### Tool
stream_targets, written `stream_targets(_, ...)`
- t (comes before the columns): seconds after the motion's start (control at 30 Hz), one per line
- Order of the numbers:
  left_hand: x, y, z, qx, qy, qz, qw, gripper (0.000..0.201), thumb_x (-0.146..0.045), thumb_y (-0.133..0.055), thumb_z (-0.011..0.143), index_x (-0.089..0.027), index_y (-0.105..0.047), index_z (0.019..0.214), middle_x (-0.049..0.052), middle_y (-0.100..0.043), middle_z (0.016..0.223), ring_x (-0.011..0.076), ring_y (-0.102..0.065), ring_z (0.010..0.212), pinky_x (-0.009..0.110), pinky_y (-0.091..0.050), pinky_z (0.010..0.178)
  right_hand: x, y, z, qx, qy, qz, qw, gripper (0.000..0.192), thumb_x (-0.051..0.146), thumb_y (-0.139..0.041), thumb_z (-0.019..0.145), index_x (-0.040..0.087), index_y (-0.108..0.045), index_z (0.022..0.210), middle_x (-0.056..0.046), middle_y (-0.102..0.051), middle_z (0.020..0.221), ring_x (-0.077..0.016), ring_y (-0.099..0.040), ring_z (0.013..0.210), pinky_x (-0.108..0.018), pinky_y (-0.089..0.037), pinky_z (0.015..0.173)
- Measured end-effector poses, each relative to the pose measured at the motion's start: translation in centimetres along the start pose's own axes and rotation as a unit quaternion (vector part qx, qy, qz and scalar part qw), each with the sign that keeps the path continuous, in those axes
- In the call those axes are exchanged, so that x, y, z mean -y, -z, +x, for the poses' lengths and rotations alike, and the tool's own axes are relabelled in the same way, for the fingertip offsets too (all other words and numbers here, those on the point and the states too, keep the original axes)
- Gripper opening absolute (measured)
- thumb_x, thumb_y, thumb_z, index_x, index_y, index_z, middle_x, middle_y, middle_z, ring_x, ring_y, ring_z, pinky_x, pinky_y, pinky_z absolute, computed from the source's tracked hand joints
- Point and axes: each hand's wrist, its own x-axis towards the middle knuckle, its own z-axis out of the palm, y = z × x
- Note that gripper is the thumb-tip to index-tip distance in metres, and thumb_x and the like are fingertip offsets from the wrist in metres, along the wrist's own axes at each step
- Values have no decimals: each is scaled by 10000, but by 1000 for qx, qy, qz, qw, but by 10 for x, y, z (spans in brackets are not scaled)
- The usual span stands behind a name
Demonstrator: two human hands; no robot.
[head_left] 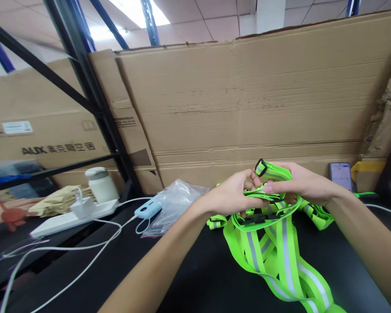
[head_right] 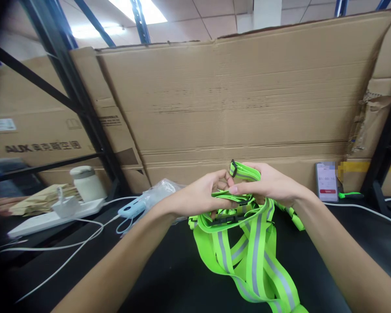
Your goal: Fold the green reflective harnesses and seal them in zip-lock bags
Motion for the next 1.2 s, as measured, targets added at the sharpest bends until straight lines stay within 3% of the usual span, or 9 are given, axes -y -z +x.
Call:
stream_targets(0.13, 1, 7, 1, 0, -30, -1, 1000, 352, -186, -724, 764, -201, -457, 994, -36, -599, 769, 111, -521, 641, 237, -387, 575, 1, 8, -4, -37, -5, 28, 999, 338, 322, -843, 745, 226, -622, 982, 43, -501, 738, -79, -408, 573, -168, -347, 436)
stream_targets(0.3, -1, 8, 1, -7, -101, -2, 995, 326, -161, -731, 745, -185, -504, 978, -10, -570, 875, 145, -540, 806, 283, -424, 715, -1, 12, -3, -138, -6, 85, 987, 355, 299, -849, 695, 204, -636, 963, 47, -484, 712, -67, -421, 535, -171, -354, 417)
stream_targets(0.53, -3, -6, -3, -71, -151, 36, 985, 384, -132, -704, 771, -217, -490, 1077, 0, -576, 970, 163, -573, 849, 301, -471, 739, -4, 15, -2, -121, 7, 117, 986, 293, 311, -824, 719, 211, -654, 936, 25, -552, 792, -58, -438, 518, -161, -363, 374)
stream_targets(0.63, -5, -8, -3, -52, -166, 13, 985, 438, -205, -713, 816, -236, -460, 1173, 28, -610, 1035, 194, -614, 935, 322, -495, 773, -4, 18, -3, -139, 15, 127, 982, 279, 303, -840, 698, 204, -639, 864, 42, -521, 764, -46, -395, 493, -154, -352, 353)
stream_targets(0.8, -2, -4, -4, -40, -169, 35, 984, 713, -211, -814, 721, -278, -355, 1263, 37, -594, 1056, 216, -625, 965, 333, -505, 779, -3, 20, -3, -151, 19, 134, 979, 314, 306, -840, 701, 221, -658, 943, 48, -493, 729, -59, -411, 502, -144, -324, 335)
stream_targets(1.0, -1, -1, -8, -71, -212, 194, 955, 438, -144, -693, 759, -251, -403, 1069, 15, -541, 1028, 168, -568, 839, 309, -471, 720, -3, 23, -2, -182, 1, 143, 973, 376, 312, -861, 676, 220, -664, 983, 76, -394, 652, -54, -358, 474, -150, -337, 349)
stream_targets(1.1, -4, 0, -10, -62, -247, 261, 931, 256, -128, -649, 810, -235, -485, 976, 40, -560, 1119, 199, -576, 979, 337, -483, 819, -3, 25, -3, -193, 0, 149, 970, 391, 321, -868, 674, 212, -665, 990, 84, -369, 633, -51, -330, 465, -153, -337, 351)
stream_targets(1.2, -4, 1, -9, -61, -277, 296, 912, 141, -110, -606, 876, -232, -606, 947, 51, -507, 1363, 218, -569, 1165, 363, -477, 952, -3, 28, -6, -197, 7, 146, 969, 377, 312, -866, 680, 212, -661, 981, 85, -377, 620, -51, -316, 462, -151, -323, 345)
